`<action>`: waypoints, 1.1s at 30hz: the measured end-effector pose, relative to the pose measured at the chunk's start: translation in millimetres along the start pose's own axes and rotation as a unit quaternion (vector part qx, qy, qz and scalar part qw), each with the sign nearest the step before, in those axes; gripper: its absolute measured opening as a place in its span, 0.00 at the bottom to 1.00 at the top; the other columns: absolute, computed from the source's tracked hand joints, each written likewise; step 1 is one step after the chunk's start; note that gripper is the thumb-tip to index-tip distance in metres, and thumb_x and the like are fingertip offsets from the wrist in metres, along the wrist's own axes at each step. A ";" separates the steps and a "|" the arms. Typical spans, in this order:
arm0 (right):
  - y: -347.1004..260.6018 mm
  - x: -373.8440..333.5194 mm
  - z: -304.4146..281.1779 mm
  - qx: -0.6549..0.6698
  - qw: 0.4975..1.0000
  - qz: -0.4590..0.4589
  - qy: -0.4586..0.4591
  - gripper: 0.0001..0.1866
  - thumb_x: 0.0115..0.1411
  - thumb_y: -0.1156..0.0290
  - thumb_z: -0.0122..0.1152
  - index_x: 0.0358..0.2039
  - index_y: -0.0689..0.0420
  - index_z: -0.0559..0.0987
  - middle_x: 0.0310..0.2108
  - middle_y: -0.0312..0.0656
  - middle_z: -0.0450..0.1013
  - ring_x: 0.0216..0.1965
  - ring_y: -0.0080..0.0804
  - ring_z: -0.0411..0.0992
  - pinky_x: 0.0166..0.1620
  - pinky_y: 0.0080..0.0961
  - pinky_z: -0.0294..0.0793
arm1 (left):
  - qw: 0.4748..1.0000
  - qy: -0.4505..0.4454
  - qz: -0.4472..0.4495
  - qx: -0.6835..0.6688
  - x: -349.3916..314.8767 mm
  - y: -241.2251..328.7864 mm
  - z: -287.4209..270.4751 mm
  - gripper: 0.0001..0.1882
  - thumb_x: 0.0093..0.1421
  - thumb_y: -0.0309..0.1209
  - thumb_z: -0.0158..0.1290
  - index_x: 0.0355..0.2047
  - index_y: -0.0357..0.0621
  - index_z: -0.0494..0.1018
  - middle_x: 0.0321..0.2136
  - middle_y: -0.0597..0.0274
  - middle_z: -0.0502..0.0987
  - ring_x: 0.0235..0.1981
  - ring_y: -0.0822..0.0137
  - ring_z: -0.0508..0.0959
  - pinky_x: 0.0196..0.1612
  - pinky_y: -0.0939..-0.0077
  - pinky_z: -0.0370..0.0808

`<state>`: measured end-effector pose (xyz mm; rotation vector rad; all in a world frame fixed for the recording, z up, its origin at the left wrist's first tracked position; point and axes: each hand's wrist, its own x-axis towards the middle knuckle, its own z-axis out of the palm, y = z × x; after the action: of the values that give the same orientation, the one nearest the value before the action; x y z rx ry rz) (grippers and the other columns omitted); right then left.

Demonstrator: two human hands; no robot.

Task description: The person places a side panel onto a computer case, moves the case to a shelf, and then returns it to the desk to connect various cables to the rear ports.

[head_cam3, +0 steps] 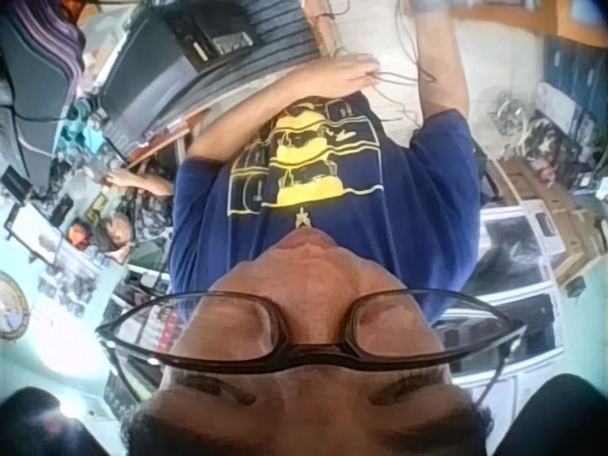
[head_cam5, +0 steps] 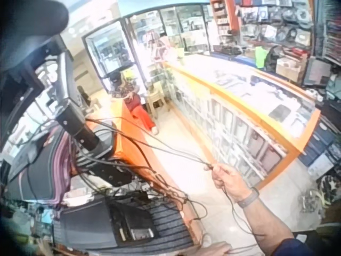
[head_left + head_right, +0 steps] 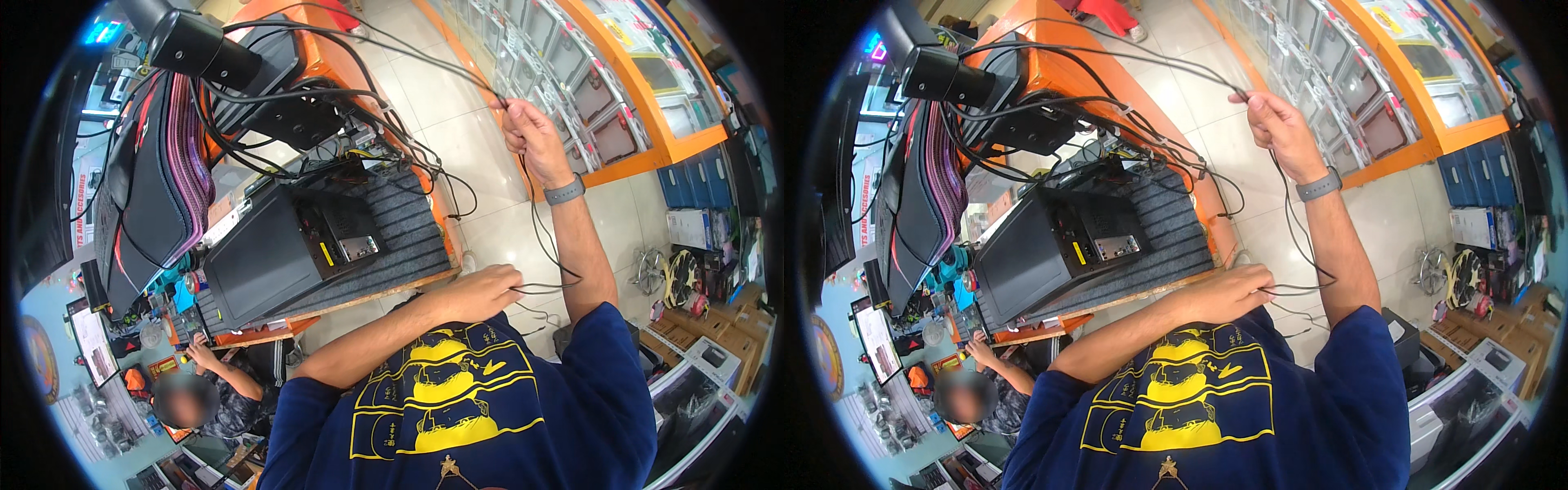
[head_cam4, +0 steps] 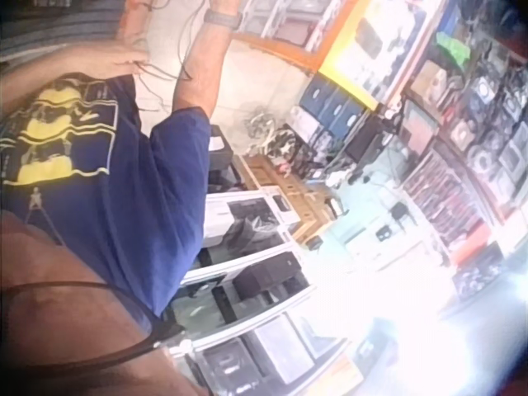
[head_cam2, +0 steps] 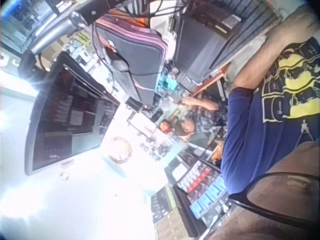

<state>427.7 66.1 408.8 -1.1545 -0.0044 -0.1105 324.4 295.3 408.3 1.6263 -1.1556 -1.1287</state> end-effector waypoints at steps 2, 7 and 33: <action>17.3 -1.0 -5.9 -0.014 1.000 0.015 -0.010 0.18 0.73 0.60 0.54 0.52 0.60 0.79 0.21 0.22 0.55 0.20 0.11 0.49 0.23 0.14 0.47 | 0.996 0.001 -0.027 0.085 -3.4 -23.7 3.1 0.13 0.69 0.37 0.51 0.45 0.38 0.69 0.44 0.50 0.73 0.47 0.51 0.75 0.51 0.59 0.71; 51.8 -3.3 16.5 -0.025 0.998 0.058 0.013 0.12 0.71 0.65 0.59 0.47 0.59 0.81 0.22 0.20 0.60 0.21 0.10 0.51 0.24 0.15 0.49 | 0.982 0.062 -0.055 0.172 -37.1 -16.1 -22.3 0.27 0.65 0.37 0.56 0.60 0.37 0.65 0.59 0.44 0.69 0.62 0.46 0.68 0.65 0.59 0.65; 53.9 51.9 110.2 0.023 0.995 -0.093 0.031 0.07 0.68 0.74 0.61 0.44 0.61 0.81 0.39 0.35 0.79 0.42 0.19 0.75 0.48 0.19 0.75 | 0.738 0.665 -0.078 0.078 -263.5 -19.6 -157.2 0.16 0.71 0.36 0.49 0.38 0.32 0.77 0.32 0.58 0.79 0.31 0.74 0.73 0.37 0.80 0.65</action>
<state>490.1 183.9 407.3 -1.1033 -0.0588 -0.3097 433.3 572.9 483.4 2.0199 -0.1181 0.2450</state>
